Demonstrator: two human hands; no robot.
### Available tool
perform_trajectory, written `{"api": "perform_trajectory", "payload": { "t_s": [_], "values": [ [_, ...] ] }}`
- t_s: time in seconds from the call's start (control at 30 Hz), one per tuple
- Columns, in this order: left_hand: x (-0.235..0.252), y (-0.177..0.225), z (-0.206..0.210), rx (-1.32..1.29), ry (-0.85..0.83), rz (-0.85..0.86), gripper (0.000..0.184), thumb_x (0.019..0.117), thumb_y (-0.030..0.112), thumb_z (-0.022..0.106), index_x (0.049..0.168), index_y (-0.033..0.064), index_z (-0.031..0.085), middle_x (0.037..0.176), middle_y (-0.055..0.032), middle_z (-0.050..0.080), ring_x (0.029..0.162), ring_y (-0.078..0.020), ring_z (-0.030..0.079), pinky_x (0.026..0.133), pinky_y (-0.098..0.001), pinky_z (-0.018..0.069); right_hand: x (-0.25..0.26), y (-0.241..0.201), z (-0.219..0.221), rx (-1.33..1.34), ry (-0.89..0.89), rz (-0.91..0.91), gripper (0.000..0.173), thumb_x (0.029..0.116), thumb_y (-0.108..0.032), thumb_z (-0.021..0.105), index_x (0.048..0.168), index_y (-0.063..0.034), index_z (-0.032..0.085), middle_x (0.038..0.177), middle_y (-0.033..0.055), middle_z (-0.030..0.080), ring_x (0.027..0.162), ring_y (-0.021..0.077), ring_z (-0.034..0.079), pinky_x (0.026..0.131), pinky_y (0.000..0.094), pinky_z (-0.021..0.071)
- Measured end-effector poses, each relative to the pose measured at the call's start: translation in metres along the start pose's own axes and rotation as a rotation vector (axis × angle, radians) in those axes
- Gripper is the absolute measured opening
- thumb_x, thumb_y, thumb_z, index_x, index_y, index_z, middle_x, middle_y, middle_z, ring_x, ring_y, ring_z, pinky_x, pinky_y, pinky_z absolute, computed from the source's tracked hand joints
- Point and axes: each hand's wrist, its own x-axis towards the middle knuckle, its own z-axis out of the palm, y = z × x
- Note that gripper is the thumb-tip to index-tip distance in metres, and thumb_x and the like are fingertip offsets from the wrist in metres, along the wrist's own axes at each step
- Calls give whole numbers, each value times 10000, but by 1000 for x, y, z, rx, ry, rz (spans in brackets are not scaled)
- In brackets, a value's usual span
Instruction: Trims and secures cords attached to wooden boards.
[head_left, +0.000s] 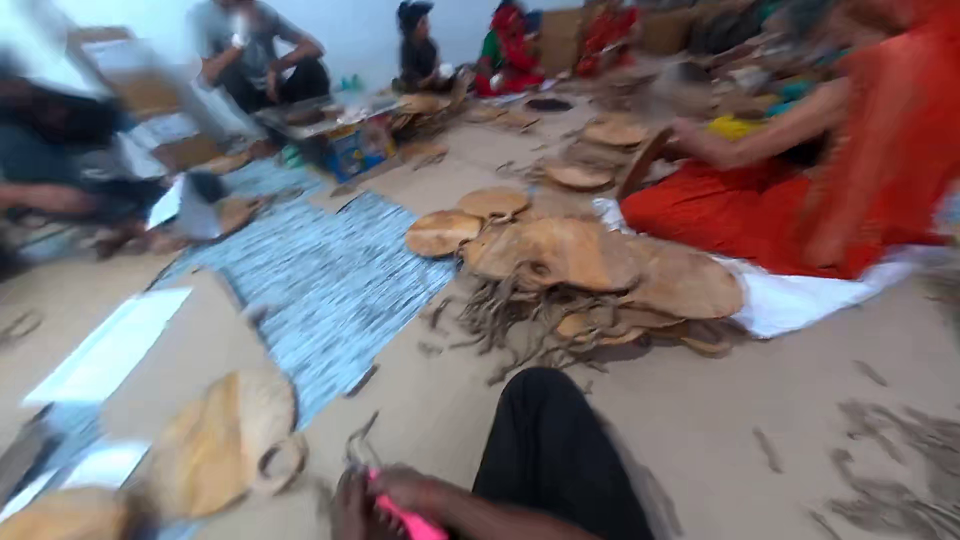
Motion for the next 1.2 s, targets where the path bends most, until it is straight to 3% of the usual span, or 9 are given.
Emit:
{"api": "perform_trajectory", "payload": {
  "t_s": [0.1, 0.23, 0.37, 0.47, 0.6, 0.73, 0.97, 1.07, 1.2],
  "values": [
    [-5, 10, 7, -6, 141, 15, 420, 1105, 171, 361, 1105, -152, 629, 944, -188, 665, 823, -167, 636, 799, -354, 554, 0, -17, 21, 1, 16, 345, 371, 1084, -385, 433, 1168, -60, 592, 808, 27, 560, 623, 136, 520, 589, 327, 474],
    [-5, 17, 5, -100, 185, -105, 468, 1120, 174, 307, 1086, -147, 646, 997, -219, 677, 896, -193, 655, 871, -374, 541, -3, -10, 33, 122, 54, 330, 261, 1092, -342, 414, 1042, -122, 544, 671, -39, 463, 501, 84, 435, 474, 254, 402],
    [11, -22, 3, -91, 231, 56, 467, 1080, 196, 327, 999, -94, 685, 923, -156, 697, 879, -162, 683, 860, -349, 564, -6, -11, 40, 82, 82, 305, 251, 1101, -324, 409, 1113, -107, 535, 694, -25, 450, 517, 95, 430, 475, 264, 395],
    [13, -25, 1, -55, 289, 86, 463, 1037, 216, 357, 812, -14, 691, 752, -75, 688, 752, -146, 683, 755, -367, 572, -11, -12, 47, 50, 104, 267, 262, 1099, -313, 414, 1216, -92, 495, 710, -14, 434, 516, 106, 430, 472, 277, 407],
    [14, -22, -2, -17, 293, 156, 442, 998, 185, 346, 716, 23, 645, 649, -9, 630, 657, -95, 629, 692, -330, 545, -18, -14, 54, -119, 169, 202, 371, 1100, -305, 425, 1353, -38, 472, 869, 103, 565, 648, 206, 569, 582, 385, 511],
    [16, -21, 3, -32, 324, 213, 433, 984, 196, 356, 621, 91, 568, 547, 30, 545, 539, -87, 565, 575, -315, 500, -24, -10, 59, -173, 203, 182, 354, 1099, -308, 420, 1329, -44, 475, 849, 98, 559, 647, 215, 573, 603, 403, 521],
    [6, -9, 11, -28, 365, 122, 449, 995, 206, 351, 605, 97, 545, 527, 8, 540, 514, -111, 563, 556, -329, 488, -39, -12, 71, -169, 259, 188, 306, 1103, -259, 433, 1314, -38, 451, 821, 85, 537, 627, 203, 560, 603, 392, 521],
    [13, -10, -23, -101, 580, -212, 503, 1124, 226, 318, 932, -100, 650, 820, -194, 624, 790, -299, 611, 803, -508, 524, -62, -41, 65, -321, 447, -236, 337, 1017, -171, 503, 1251, 67, 549, 745, 108, 616, 596, 203, 609, 590, 399, 548],
    [31, -14, -18, -135, 453, -47, 469, 1100, 245, 354, 815, -13, 624, 655, -44, 541, 577, -149, 511, 590, -357, 474, -49, -111, -38, -217, 564, -102, 273, 1113, -232, 421, 1269, -16, 481, 701, 36, 478, 528, 152, 495, 518, 338, 477]
  ]
}}
